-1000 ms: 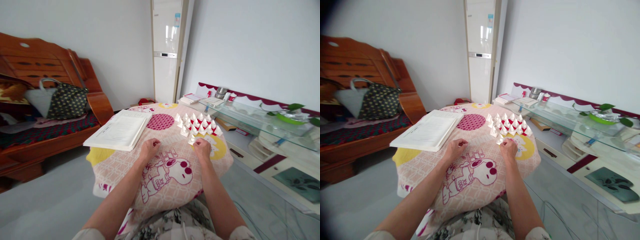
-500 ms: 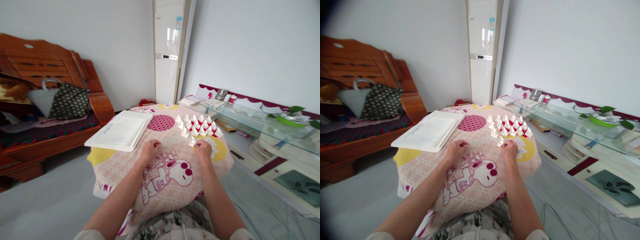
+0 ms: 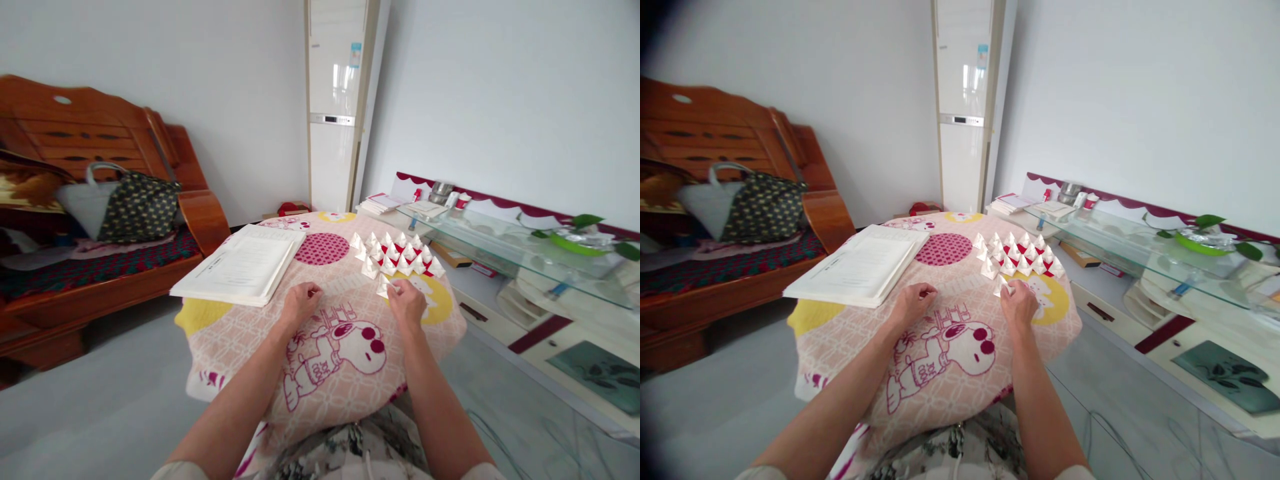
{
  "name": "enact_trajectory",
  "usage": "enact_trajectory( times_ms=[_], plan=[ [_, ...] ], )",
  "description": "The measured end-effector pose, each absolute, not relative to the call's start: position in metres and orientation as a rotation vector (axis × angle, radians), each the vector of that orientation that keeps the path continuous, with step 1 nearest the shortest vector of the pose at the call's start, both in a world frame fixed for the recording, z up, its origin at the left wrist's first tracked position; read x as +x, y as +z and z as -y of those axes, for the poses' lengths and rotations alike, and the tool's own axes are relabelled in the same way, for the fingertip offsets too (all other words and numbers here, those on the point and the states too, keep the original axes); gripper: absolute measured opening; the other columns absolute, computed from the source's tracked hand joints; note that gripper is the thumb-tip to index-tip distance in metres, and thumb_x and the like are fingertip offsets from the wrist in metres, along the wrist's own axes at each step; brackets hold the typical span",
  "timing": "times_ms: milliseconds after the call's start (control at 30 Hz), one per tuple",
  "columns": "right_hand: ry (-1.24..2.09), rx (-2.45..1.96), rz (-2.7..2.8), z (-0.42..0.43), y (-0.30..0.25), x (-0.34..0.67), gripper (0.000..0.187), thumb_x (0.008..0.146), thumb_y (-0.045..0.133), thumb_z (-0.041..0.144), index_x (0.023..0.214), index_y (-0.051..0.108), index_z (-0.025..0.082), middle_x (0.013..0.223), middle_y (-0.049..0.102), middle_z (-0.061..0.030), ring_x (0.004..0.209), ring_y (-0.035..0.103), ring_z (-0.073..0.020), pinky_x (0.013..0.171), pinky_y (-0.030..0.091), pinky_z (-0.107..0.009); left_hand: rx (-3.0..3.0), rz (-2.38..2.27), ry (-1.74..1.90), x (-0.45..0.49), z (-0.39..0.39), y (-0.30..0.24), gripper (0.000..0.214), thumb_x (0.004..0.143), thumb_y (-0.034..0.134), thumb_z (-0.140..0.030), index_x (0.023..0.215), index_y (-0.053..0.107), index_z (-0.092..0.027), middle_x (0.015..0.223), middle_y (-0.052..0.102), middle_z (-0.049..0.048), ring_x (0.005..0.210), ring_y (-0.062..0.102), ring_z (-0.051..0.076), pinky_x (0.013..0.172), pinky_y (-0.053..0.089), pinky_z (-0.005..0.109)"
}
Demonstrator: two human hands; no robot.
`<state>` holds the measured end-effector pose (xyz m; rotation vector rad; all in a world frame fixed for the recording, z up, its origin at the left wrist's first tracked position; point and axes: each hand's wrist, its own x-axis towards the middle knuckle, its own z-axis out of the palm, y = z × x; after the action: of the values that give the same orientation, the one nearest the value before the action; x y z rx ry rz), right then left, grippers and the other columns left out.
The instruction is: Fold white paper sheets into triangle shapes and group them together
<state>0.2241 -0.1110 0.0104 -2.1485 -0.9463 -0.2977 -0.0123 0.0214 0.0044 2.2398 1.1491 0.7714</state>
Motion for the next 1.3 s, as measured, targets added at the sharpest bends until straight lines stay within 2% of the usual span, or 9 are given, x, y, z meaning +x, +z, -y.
enact_trajectory(
  times_ms=[100, 200, 300, 567, 1067, 1200, 1300],
  plan=[
    [-0.321, -1.940, 1.155, 0.108, 0.004, 0.205, 0.026, 0.088, 0.051, 0.033, 0.075, 0.070, 0.020, 0.064, 0.064, -0.0047, 0.060, 0.054, -0.0177, 0.062, 0.036, -0.028, 2.252, -1.168, 0.762, -0.012, -0.021, 0.004, 0.017, 0.085, 0.056, -0.022, 0.081, 0.072, -0.017, 0.081, 0.075, 0.0049, 0.075, 0.066, 0.017, 0.071, 0.046, 0.025],
    [-0.150, -1.833, 1.609, 0.104, -0.007, 0.183, 0.029, 0.087, 0.054, 0.029, 0.060, 0.060, 0.021, 0.057, 0.059, -0.0014, 0.055, 0.047, -0.0143, 0.058, 0.031, -0.026, 2.291, -1.203, 0.712, -0.011, -0.020, 0.003, 0.019, 0.086, 0.056, -0.022, 0.074, 0.069, -0.017, 0.072, 0.071, 0.0037, 0.067, 0.062, 0.015, 0.065, 0.041, 0.025],
    [-0.015, -1.849, 1.863, 0.100, -0.015, 0.168, 0.023, 0.084, 0.060, 0.023, 0.061, 0.059, 0.021, 0.058, 0.060, -0.0005, 0.055, 0.047, -0.0134, 0.057, 0.026, -0.026, 2.320, -1.192, 0.669, -0.009, -0.019, 0.002, 0.020, 0.087, 0.055, -0.022, 0.073, 0.068, -0.016, 0.070, 0.069, 0.0031, 0.065, 0.060, 0.014, 0.063, 0.038, 0.024],
    [0.047, -1.922, 1.817, 0.098, -0.011, 0.168, 0.027, 0.085, 0.060, 0.023, 0.059, 0.057, 0.021, 0.055, 0.058, 0.0004, 0.054, 0.046, -0.0131, 0.056, 0.024, -0.027, 2.438, -1.162, 0.531, -0.002, -0.015, -0.001, 0.021, 0.088, 0.057, -0.026, 0.072, 0.067, -0.018, 0.072, 0.069, 0.0041, 0.071, 0.062, 0.017, 0.068, 0.040, 0.026],
    [0.072, -2.045, 1.812, 0.099, -0.007, 0.165, 0.023, 0.089, 0.059, 0.026, 0.069, 0.065, 0.018, 0.064, 0.065, -0.0016, 0.060, 0.052, -0.0132, 0.059, 0.026, -0.027, 2.525, -1.243, 0.402, 0.000, -0.009, 0.002, 0.028, 0.093, 0.053, -0.035, 0.080, 0.071, -0.017, 0.081, 0.072, 0.0063, 0.078, 0.064, 0.018, 0.069, 0.037, 0.027],
    [0.051, -2.125, 1.808, 0.112, -0.005, 0.153, 0.017, 0.092, 0.056, 0.023, 0.082, 0.069, 0.018, 0.079, 0.072, -0.0056, 0.071, 0.060, -0.0160, 0.064, 0.032, -0.027, 2.534, -1.256, 0.356, 0.001, -0.013, 0.003, 0.030, 0.093, 0.051, -0.036, 0.081, 0.071, -0.018, 0.082, 0.073, 0.0058, 0.078, 0.064, 0.018, 0.068, 0.038, 0.027],
    [0.047, -2.203, 1.798, 0.128, -0.004, 0.138, 0.020, 0.095, 0.051, 0.024, 0.094, 0.069, 0.017, 0.091, 0.074, -0.0087, 0.080, 0.064, -0.0189, 0.067, 0.036, -0.027, 2.571, -1.295, 0.237, 0.008, -0.021, 0.008, 0.030, 0.091, 0.052, -0.037, 0.081, 0.073, -0.018, 0.081, 0.073, 0.0061, 0.079, 0.065, 0.019, 0.065, 0.037, 0.026]
  ],
)
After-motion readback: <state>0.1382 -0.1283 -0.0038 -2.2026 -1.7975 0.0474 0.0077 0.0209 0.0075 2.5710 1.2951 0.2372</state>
